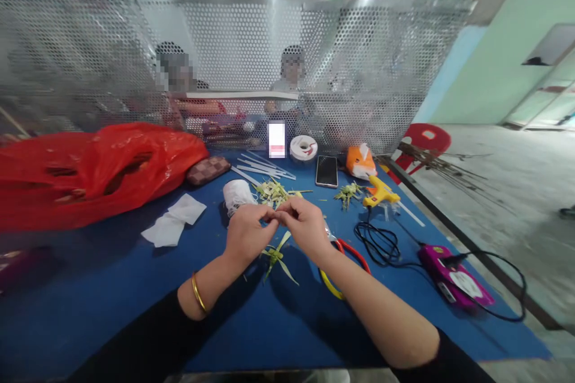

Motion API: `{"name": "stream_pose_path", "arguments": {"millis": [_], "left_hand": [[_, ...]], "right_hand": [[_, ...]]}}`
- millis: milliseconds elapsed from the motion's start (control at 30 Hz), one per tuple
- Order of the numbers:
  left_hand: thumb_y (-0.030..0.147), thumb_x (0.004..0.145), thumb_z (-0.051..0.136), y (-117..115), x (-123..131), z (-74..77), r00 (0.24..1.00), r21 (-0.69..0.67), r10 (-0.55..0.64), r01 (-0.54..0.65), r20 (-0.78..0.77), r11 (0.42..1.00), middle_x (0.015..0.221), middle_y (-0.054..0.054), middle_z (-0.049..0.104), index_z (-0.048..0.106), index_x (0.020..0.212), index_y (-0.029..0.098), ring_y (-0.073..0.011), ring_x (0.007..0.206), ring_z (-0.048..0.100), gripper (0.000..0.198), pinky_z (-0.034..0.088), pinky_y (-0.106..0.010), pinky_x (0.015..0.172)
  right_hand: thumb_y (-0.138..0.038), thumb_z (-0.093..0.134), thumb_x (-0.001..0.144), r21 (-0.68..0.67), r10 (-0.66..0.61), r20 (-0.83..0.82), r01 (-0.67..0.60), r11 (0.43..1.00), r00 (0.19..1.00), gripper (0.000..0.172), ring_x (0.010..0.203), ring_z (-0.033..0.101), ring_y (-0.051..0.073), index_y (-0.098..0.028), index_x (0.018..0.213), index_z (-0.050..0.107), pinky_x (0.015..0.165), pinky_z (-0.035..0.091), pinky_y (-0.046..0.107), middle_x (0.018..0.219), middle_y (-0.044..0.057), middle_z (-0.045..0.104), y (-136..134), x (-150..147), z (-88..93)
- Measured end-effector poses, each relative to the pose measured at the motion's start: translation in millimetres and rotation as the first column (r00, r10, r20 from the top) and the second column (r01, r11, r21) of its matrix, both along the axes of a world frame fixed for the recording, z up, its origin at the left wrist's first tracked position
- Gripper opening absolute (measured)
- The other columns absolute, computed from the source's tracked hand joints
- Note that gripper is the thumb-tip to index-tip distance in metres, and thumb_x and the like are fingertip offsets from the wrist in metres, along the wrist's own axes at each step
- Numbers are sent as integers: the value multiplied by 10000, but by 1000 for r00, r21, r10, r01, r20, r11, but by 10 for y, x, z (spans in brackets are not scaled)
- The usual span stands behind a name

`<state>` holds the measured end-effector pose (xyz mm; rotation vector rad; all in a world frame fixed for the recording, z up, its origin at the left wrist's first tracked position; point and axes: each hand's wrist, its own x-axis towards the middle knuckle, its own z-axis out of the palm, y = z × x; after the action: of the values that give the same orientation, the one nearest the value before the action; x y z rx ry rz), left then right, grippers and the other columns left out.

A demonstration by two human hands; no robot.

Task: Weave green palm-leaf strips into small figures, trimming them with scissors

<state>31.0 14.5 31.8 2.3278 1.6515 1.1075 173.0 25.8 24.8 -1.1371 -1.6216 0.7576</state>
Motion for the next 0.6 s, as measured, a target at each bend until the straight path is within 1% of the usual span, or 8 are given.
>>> {"name": "stream_pose_path", "arguments": {"millis": [100, 267, 367, 433, 467, 533, 567, 600], "left_hand": [[180, 768, 607, 31, -50, -72, 998, -102, 12, -6, 54, 995, 636, -12, 678, 674, 637, 195, -166, 646, 599, 147, 394, -283, 626], [169, 796, 595, 66, -32, -167, 986, -193, -67, 96, 154, 976, 689, 0, 698, 690, 697, 200, -148, 663, 615, 141, 419, -260, 626], [196, 797, 620, 52, -30, -167, 985, -212, -77, 109, 151, 971, 739, 0, 702, 687, 755, 207, -149, 672, 619, 80, 439, -265, 636], [247, 802, 640, 26, -50, -129, 993, -211, -62, 83, 103, 974, 797, -9, 703, 683, 816, 208, -154, 678, 620, 60, 443, -278, 640], [260, 803, 644, 9, -65, -102, 996, -212, -59, 70, 61, 975, 818, -14, 700, 678, 831, 207, -160, 688, 621, 69, 442, -285, 643], [246, 809, 630, -26, -102, -48, 996, -228, -74, 62, -45, 972, 812, -21, 689, 662, 782, 203, -182, 734, 629, 60, 431, -296, 646], [240, 804, 628, -43, -119, -26, 991, -257, -91, 63, -96, 964, 790, -23, 682, 656, 750, 202, -192, 740, 630, 72, 422, -298, 638], [249, 790, 640, -59, -133, -11, 984, -289, -113, 69, -139, 955, 762, -23, 673, 650, 721, 204, -200, 734, 629, 83, 412, -298, 620]], "right_hand": [[-292, 656, 780, -62, 20, 10, -19, 998, 1000, 131, 583, 553, 143, -199, 690, 636, 564, 427, 245, 602, -23, 607, 65, -11, -91], [-338, 630, 809, -129, -4, 20, 7, 992, 1000, 212, 489, 507, 127, -196, 656, 595, 514, 384, 229, 492, -44, 568, 103, 115, -207], [-375, 631, 810, -160, -9, 23, 12, 987, 1000, 290, 397, 426, 107, -203, 597, 536, 459, 339, 223, 398, -73, 477, 146, 182, -252], [-405, 606, 822, -178, -14, -1, 14, 984, 1000, 310, 369, 434, 106, -205, 599, 527, 450, 363, 229, 395, -72, 478, 198, 205, -294], [-411, 585, 831, -182, -22, -20, 18, 983, 1000, 283, 402, 493, 118, -201, 644, 556, 478, 407, 238, 453, -52, 544, 229, 214, -321], [-399, 566, 829, -165, -49, -61, 38, 986, 997, 221, 621, 652, 166, -190, 860, 632, 616, 503, 281, 740, 27, 705, 288, 233, -381], [-382, 567, 822, -143, -67, -62, 57, 988, 996, 277, 784, 688, 192, -192, 1015, 630, 709, 525, 311, 937, 68, 725, 310, 245, -407], [-360, 571, 816, -112, -82, -27, 78, 991, 996, 375, 933, 681, 213, -196, 1153, 591, 796, 523, 342, 1102, 97, 697, 324, 258, -426]]}}
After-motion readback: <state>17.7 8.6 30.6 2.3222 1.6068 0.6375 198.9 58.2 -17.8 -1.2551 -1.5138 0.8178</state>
